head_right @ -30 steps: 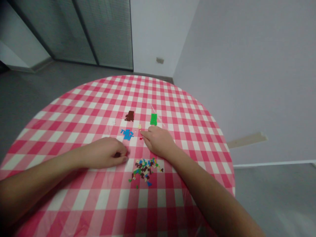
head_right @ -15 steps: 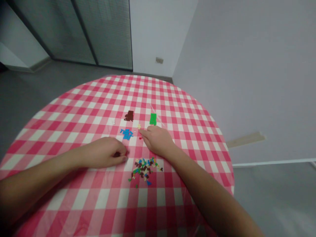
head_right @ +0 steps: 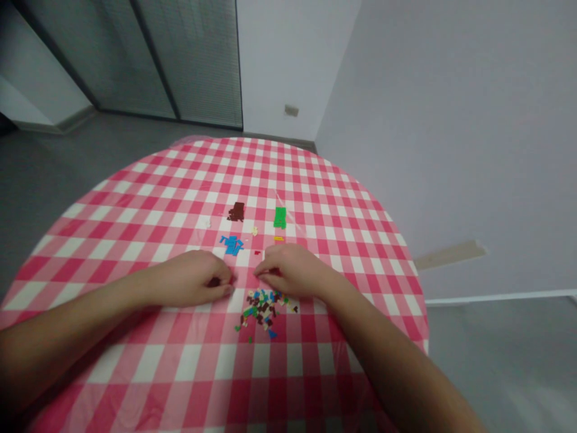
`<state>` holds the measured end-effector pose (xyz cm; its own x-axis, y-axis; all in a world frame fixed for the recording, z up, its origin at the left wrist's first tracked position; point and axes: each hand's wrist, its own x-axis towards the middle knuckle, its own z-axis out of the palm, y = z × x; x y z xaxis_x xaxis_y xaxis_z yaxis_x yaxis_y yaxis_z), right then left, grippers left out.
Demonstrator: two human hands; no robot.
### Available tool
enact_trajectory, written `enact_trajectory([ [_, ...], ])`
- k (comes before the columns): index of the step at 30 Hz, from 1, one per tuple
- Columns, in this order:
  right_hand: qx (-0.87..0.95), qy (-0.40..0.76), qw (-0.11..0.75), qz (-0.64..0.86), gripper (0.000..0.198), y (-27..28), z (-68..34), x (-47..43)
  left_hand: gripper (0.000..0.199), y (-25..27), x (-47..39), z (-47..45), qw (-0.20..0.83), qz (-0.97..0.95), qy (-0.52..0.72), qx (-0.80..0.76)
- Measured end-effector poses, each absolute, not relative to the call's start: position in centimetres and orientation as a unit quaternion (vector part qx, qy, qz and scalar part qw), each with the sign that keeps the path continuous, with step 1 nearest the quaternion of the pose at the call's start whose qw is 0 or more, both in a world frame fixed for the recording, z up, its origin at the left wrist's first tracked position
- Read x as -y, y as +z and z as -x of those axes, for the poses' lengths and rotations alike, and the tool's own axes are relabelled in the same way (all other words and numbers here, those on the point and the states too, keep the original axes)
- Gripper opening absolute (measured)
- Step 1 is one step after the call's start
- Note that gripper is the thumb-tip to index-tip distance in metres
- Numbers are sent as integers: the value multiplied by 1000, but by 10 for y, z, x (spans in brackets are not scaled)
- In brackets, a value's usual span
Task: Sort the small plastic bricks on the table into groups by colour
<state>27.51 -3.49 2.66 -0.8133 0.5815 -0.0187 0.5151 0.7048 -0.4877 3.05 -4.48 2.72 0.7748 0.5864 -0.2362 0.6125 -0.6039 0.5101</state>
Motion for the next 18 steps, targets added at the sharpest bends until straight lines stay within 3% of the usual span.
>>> enact_trajectory([
  [6,910,308,-1,278,17,36,-272,42,27,28,45,-31,293,-894,-23,-337],
  [18,895,314,-23,317,17,39,-267,45,26,27,45,-30,296,-893,-23,-339],
])
